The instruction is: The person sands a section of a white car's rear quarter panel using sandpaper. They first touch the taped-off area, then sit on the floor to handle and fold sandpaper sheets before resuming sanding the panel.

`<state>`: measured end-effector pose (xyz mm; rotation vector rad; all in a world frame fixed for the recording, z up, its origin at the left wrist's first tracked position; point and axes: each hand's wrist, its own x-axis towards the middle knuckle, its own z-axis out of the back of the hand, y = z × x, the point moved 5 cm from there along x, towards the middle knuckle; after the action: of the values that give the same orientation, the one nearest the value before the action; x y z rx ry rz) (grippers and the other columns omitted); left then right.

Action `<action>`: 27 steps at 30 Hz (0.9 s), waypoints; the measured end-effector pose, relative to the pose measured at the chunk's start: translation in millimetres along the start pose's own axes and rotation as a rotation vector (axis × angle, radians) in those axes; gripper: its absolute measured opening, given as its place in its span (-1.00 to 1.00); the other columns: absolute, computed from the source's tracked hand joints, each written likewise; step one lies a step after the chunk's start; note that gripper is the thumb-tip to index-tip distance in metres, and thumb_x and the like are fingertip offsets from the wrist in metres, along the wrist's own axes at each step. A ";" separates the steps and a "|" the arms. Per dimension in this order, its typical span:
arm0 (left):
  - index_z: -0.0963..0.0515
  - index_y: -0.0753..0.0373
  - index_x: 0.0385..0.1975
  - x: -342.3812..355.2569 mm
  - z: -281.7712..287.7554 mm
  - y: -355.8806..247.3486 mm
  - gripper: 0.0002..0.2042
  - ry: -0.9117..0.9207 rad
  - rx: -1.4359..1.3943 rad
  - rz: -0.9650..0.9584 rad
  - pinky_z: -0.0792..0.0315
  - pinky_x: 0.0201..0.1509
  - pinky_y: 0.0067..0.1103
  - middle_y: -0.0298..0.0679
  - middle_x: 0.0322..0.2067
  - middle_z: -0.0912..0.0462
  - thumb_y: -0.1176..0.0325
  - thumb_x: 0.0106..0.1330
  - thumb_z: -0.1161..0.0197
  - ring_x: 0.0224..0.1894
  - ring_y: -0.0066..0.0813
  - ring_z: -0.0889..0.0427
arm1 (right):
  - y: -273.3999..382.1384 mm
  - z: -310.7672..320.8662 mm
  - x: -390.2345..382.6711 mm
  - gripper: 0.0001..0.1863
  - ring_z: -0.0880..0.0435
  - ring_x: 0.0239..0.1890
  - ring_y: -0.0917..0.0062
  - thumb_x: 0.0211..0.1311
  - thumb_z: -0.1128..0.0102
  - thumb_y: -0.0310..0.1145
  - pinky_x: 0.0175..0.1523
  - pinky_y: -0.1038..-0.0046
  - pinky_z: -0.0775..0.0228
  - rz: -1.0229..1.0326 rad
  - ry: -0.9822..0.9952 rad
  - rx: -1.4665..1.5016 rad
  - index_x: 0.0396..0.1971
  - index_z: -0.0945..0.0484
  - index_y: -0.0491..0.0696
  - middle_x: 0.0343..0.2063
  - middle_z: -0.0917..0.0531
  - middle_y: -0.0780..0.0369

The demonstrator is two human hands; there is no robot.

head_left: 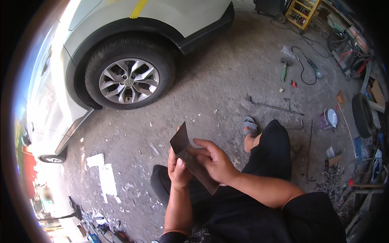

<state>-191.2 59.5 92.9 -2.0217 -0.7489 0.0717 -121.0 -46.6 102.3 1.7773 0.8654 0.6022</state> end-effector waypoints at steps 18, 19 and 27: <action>-0.41 0.40 0.07 -1.4 -16.0 -41.4 -0.68 0.052 0.488 0.244 -0.34 0.07 -0.59 -0.26 -0.08 -0.55 0.45 0.35 -0.08 -0.05 -0.55 -0.48 | 37.1 26.1 12.5 -0.58 -0.62 -0.06 0.28 0.22 0.00 -0.62 -0.03 0.42 -0.50 0.552 0.048 -0.612 0.10 -0.36 -0.10 -0.12 -0.62 0.09; -0.41 0.40 0.07 -2.7 -8.5 -39.1 -0.68 0.061 0.552 0.225 -0.34 0.07 -0.60 -0.27 -0.09 -0.56 0.47 0.35 -0.07 -0.05 -0.56 -0.48 | 38.0 26.5 12.5 -0.58 -0.63 -0.07 0.27 0.21 -0.01 -0.62 -0.03 0.42 -0.51 0.581 0.060 -0.631 0.10 -0.37 -0.09 -0.12 -0.62 0.09; -0.45 0.47 -0.02 -22.0 9.5 -17.6 -0.71 0.259 0.997 0.387 -0.43 -0.05 -0.59 -0.12 -0.27 -0.65 0.45 0.32 -0.13 -0.19 -0.49 -0.57 | 56.9 40.1 27.7 -0.61 -0.64 -0.09 0.29 0.21 -0.02 -0.61 -0.05 0.42 -0.53 0.776 0.035 -0.700 0.06 -0.39 -0.11 -0.12 -0.63 0.11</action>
<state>-220.6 61.4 96.4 -1.1475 -0.0781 0.3299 -58.7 -60.3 141.6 1.3916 -0.0870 1.2539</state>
